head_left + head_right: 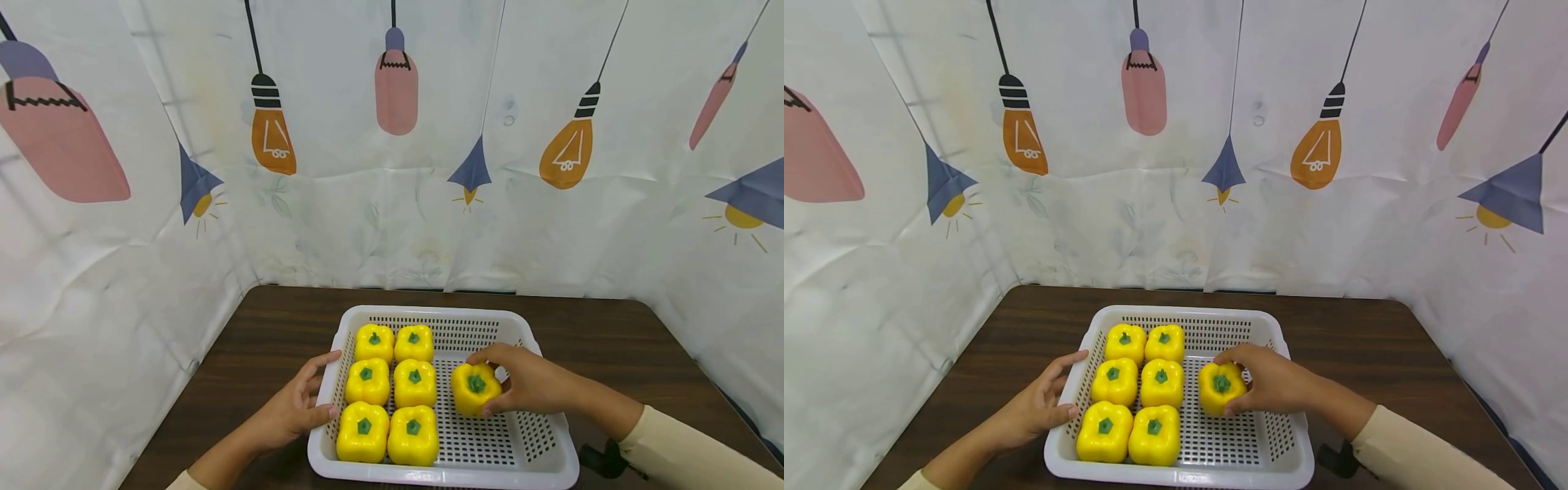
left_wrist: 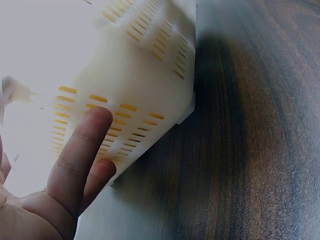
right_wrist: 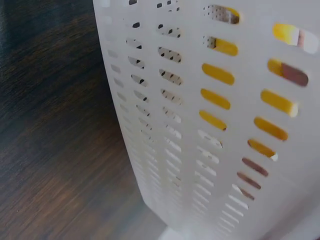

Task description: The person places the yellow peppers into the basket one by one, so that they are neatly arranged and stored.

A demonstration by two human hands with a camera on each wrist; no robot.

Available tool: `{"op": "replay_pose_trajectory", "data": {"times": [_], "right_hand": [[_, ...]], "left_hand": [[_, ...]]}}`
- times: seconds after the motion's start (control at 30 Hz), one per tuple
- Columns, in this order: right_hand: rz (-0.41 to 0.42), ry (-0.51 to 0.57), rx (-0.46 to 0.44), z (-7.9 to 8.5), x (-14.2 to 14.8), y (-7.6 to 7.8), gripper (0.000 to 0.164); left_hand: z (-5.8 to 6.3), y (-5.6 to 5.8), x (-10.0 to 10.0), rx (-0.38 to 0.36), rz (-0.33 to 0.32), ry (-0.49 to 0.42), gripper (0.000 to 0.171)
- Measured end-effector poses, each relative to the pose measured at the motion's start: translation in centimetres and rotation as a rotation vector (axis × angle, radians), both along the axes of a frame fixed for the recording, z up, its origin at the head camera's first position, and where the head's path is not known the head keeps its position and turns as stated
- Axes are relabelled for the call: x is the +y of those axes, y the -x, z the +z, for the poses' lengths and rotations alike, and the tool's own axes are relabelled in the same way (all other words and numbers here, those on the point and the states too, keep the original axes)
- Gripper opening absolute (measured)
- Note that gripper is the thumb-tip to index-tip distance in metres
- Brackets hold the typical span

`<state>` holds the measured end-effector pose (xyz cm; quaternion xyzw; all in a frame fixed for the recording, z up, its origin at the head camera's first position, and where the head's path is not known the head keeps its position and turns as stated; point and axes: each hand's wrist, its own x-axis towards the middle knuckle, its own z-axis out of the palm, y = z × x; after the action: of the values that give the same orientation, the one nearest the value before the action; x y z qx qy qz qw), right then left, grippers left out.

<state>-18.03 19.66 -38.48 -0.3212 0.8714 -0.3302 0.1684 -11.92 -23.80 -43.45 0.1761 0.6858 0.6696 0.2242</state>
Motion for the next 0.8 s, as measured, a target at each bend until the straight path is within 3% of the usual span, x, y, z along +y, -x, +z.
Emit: {"op": "replay_pose_trajectory", "data": {"times": [0.47, 0.8], "right_hand": [[0.016, -0.136, 0.087, -0.5, -1.2, -0.1, 0.074], [0.029, -0.173, 0.089, -0.6, -1.5, -0.1, 0.075]], "left_hand": [[0.0, -0.1, 0.1, -0.011, 0.012, 0.005, 0.083], [0.0, 0.0, 0.1, -0.015, 0.012, -0.003, 0.084]]}}
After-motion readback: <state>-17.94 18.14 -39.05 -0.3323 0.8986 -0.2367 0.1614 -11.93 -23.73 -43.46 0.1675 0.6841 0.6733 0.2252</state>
